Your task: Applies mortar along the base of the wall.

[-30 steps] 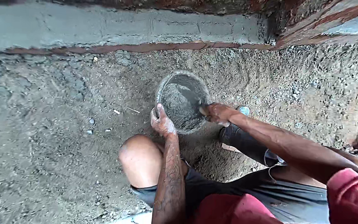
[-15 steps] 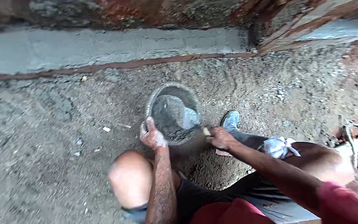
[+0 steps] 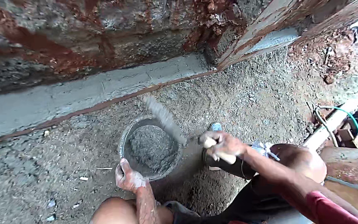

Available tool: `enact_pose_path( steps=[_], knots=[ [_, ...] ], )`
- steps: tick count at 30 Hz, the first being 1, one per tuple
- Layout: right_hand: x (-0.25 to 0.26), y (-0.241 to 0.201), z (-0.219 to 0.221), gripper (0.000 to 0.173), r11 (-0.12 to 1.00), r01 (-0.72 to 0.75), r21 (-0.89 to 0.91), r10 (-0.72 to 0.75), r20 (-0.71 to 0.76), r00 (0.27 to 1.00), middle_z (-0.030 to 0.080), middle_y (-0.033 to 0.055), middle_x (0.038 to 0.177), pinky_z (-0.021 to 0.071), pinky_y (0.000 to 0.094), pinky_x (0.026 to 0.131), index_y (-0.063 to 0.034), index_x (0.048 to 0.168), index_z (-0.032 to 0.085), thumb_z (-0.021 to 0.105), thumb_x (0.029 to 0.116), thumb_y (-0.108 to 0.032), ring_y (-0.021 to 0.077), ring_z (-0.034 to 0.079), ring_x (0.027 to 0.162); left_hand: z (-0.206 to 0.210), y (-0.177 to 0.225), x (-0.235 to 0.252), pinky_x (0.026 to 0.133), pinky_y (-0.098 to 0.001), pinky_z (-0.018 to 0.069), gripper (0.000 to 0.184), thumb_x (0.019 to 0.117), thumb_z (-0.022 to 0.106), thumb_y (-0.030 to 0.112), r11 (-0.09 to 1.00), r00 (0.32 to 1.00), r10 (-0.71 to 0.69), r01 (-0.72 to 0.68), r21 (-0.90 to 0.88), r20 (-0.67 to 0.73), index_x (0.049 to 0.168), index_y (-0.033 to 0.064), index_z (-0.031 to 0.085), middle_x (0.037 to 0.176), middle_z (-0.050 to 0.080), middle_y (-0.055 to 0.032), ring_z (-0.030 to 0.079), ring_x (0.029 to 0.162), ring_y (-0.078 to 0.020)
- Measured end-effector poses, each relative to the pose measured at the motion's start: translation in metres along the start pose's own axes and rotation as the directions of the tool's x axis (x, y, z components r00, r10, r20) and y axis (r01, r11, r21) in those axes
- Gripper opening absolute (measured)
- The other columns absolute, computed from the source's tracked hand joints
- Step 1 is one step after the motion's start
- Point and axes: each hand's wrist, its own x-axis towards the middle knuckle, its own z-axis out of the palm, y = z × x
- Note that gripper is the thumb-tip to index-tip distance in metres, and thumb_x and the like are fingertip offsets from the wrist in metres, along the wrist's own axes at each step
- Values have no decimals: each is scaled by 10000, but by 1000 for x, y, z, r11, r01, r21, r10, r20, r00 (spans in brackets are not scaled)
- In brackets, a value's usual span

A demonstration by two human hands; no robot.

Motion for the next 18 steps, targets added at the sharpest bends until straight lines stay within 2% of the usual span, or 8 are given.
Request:
enact_pose_path(
  steps=[2,4,6,8,10,12,15,18],
  knots=[
    [20,-6,-45,317,984,-3,180,11,-45,999,709,-16,797,567,266,542,-101,1106,664,714,828,-244,81,637,572,1,1,-1,955,-228,466,330,1049,585,196,1000,1000,5,-5,19,-18,1189,-97,644,1128,661,-148,604,1003,-50],
    [54,-2,-108,275,973,5,229,28,-143,989,692,0,731,545,272,501,-107,1051,675,654,829,-267,95,621,535,3,2,-1,960,-243,468,335,1045,597,209,999,999,7,-6,36,-32,1192,-87,652,1131,670,-152,610,1008,-60],
    [84,1,-176,256,985,-35,168,81,-275,958,639,14,753,523,268,492,-64,1137,606,485,966,-210,100,584,540,2,0,-2,969,-254,464,341,1043,605,223,998,999,9,-7,63,-32,1197,-77,660,1142,676,-154,612,1019,-69],
    [83,-16,-212,239,993,-38,108,76,-373,925,604,-4,704,483,242,434,-67,1150,588,424,1016,-178,79,537,482,2,0,-5,971,-267,460,347,1043,605,236,996,999,9,-6,89,-35,1190,-72,667,1140,679,-154,612,1023,-76],
    [66,-40,-216,228,998,50,36,-33,-375,926,614,-12,675,488,238,401,-85,1116,605,478,944,-165,75,542,444,8,1,-3,979,-270,452,358,1046,597,241,996,999,15,-11,88,-45,1191,-80,663,1140,677,-163,610,1029,-82],
    [39,-31,-198,182,998,50,-32,-59,-412,909,640,6,687,522,264,427,-84,1064,600,554,899,-146,99,578,464,2,-3,-5,977,-252,464,354,1044,601,237,996,999,17,-13,92,-37,1193,-78,665,1139,682,-162,621,1027,-71],
    [35,8,-161,246,978,-122,-168,8,-553,833,651,95,789,574,372,545,-13,1207,604,544,1030,-173,179,616,564,6,1,-3,946,-242,472,332,1040,608,225,998,999,16,-14,54,-35,1174,-73,667,1095,678,-139,613,982,-52],
    [55,39,-112,291,933,-301,-199,91,-679,729,686,194,915,580,525,718,7,1204,650,603,1020,-213,296,671,727,5,0,-4,932,-233,473,319,1037,612,211,1000,1000,3,-2,26,-30,1167,-76,666,1082,673,-127,607,972,-44]
  ],
)
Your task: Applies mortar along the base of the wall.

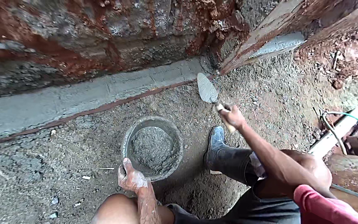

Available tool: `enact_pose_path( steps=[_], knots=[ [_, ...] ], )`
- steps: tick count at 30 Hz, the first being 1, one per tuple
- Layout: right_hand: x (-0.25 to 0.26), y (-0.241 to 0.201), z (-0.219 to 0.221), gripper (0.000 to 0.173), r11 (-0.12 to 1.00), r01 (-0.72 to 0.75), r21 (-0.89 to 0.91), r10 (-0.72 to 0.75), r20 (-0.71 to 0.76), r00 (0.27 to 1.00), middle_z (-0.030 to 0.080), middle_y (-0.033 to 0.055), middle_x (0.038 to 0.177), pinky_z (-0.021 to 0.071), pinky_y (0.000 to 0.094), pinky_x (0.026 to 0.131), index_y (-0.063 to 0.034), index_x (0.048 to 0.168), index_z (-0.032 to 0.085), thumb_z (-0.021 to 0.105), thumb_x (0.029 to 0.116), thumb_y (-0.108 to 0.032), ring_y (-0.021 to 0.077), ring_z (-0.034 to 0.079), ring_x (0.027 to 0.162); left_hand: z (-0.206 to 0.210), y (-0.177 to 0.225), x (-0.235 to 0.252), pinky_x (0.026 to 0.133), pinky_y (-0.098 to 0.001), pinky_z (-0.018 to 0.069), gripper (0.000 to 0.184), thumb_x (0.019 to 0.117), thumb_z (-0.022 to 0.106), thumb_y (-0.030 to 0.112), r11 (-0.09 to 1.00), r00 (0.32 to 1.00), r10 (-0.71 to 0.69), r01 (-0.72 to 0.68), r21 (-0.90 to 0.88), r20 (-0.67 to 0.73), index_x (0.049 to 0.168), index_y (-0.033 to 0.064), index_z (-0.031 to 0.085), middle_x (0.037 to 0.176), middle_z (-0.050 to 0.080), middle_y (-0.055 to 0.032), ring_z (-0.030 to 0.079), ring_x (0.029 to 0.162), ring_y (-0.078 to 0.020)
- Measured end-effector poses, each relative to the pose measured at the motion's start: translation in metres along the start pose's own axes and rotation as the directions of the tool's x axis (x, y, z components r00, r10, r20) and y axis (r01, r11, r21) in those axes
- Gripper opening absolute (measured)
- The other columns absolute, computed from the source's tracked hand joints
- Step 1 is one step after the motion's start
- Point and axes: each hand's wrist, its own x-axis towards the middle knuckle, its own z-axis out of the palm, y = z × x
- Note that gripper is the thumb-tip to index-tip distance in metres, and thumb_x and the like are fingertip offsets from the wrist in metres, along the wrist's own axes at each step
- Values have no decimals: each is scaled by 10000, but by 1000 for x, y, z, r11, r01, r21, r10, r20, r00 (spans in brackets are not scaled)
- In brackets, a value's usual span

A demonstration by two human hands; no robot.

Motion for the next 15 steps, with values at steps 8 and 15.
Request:
enact_pose_path(
  steps=[8,15],
  knots=[
    [44,-34,42,489,978,-61,-200,52,-49,997,682,268,1107,554,622,848,-16,1352,566,709,962,-274,417,699,940,2,3,-2,915,-230,471,321,1040,609,226,1000,1000,10,-10,22,-20,1146,-71,669,1055,670,-117,603,945,-39],
    [98,-91,40,461,964,-122,-235,88,-150,985,627,290,1295,475,619,1019,38,1311,591,633,1007,-306,431,609,1235,3,4,-4,933,-253,471,337,1048,594,228,999,999,28,-27,43,-26,1164,-82,658,1079,666,-139,606,971,-65]
  ],
)
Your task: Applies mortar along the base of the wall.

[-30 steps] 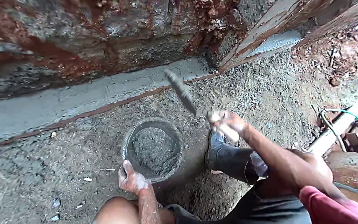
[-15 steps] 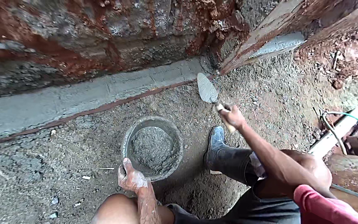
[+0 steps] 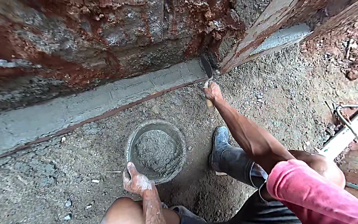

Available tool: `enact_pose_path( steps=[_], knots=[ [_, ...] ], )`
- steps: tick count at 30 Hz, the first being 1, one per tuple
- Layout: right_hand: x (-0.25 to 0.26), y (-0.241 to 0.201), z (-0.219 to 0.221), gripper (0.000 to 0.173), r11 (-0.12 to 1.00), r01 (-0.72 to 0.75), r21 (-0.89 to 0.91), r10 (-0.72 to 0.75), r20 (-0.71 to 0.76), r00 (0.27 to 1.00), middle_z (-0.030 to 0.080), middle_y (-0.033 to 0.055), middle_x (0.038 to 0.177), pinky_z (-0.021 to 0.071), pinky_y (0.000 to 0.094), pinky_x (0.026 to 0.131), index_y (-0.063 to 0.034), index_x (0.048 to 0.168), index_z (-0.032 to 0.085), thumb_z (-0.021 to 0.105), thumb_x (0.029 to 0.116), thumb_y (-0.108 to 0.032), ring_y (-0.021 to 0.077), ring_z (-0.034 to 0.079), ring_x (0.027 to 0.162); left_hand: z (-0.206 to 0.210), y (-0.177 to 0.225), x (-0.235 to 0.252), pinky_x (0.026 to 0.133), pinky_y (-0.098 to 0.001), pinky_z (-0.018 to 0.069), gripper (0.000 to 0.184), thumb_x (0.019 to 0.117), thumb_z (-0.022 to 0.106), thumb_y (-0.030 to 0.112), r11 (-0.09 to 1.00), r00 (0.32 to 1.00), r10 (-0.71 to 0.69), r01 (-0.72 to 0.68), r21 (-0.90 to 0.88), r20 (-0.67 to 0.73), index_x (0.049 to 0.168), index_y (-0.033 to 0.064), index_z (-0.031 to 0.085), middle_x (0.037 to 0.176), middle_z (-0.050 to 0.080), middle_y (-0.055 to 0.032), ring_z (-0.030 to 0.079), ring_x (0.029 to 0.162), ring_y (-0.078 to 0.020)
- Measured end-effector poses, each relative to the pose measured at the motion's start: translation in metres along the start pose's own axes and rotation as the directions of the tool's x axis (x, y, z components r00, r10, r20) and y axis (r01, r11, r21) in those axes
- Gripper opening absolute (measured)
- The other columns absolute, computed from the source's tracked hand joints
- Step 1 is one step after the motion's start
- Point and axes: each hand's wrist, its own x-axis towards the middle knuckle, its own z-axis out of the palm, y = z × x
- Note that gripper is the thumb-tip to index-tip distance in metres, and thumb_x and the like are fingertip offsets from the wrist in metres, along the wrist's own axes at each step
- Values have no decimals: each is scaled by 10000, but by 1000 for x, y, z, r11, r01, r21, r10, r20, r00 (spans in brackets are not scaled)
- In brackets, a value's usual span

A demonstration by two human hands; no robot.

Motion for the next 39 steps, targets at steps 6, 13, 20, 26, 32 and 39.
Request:
enact_pose_path(
  steps=[6,13,20,26,32,39],
  knots=[
    [13,5,-9,431,996,-14,88,21,-72,997,631,286,1291,484,589,1020,57,1293,591,651,998,-252,414,619,1224,1,0,-2,945,-235,471,335,1046,596,202,999,1000,7,-7,-34,-15,1187,-97,648,1113,665,-159,612,995,-65],
    [-6,13,-22,411,991,32,132,-14,-132,991,668,267,1213,511,593,971,20,1287,612,678,981,-247,402,669,1118,0,1,0,961,-247,471,351,1050,593,223,1000,1000,-15,15,-24,-10,1207,-86,650,1142,668,-164,615,1015,-75],
    [-44,22,-29,451,990,90,111,-75,-129,989,674,265,1179,519,613,942,-6,1344,579,678,984,-259,421,672,1087,2,6,-4,992,-309,461,391,1051,589,255,999,999,-35,35,3,25,1254,-76,635,1204,656,-186,608,1072,-131],
    [6,5,-9,421,994,-6,110,3,27,1000,640,266,1284,488,615,999,13,1303,604,631,1005,-283,413,624,1210,1,5,-5,963,-291,475,376,1061,568,232,999,999,-12,14,-48,34,1246,-91,615,1161,641,-179,600,1025,-112],
    [-4,29,-24,423,981,58,186,-44,-81,996,656,270,1242,493,605,1006,19,1316,595,662,996,-250,416,641,1174,0,-2,-2,949,-280,473,375,1070,545,232,999,999,13,-10,-54,52,1227,-103,603,1141,628,-168,589,1006,-97],
    [-44,113,-54,499,963,230,140,-219,-89,972,683,267,1126,544,614,907,-12,1390,546,705,972,-235,408,699,977,-3,-4,-2,979,-290,468,399,1077,528,250,999,998,15,-12,-47,65,1273,-93,584,1191,617,-174,581,1053,-102]
  ],
)
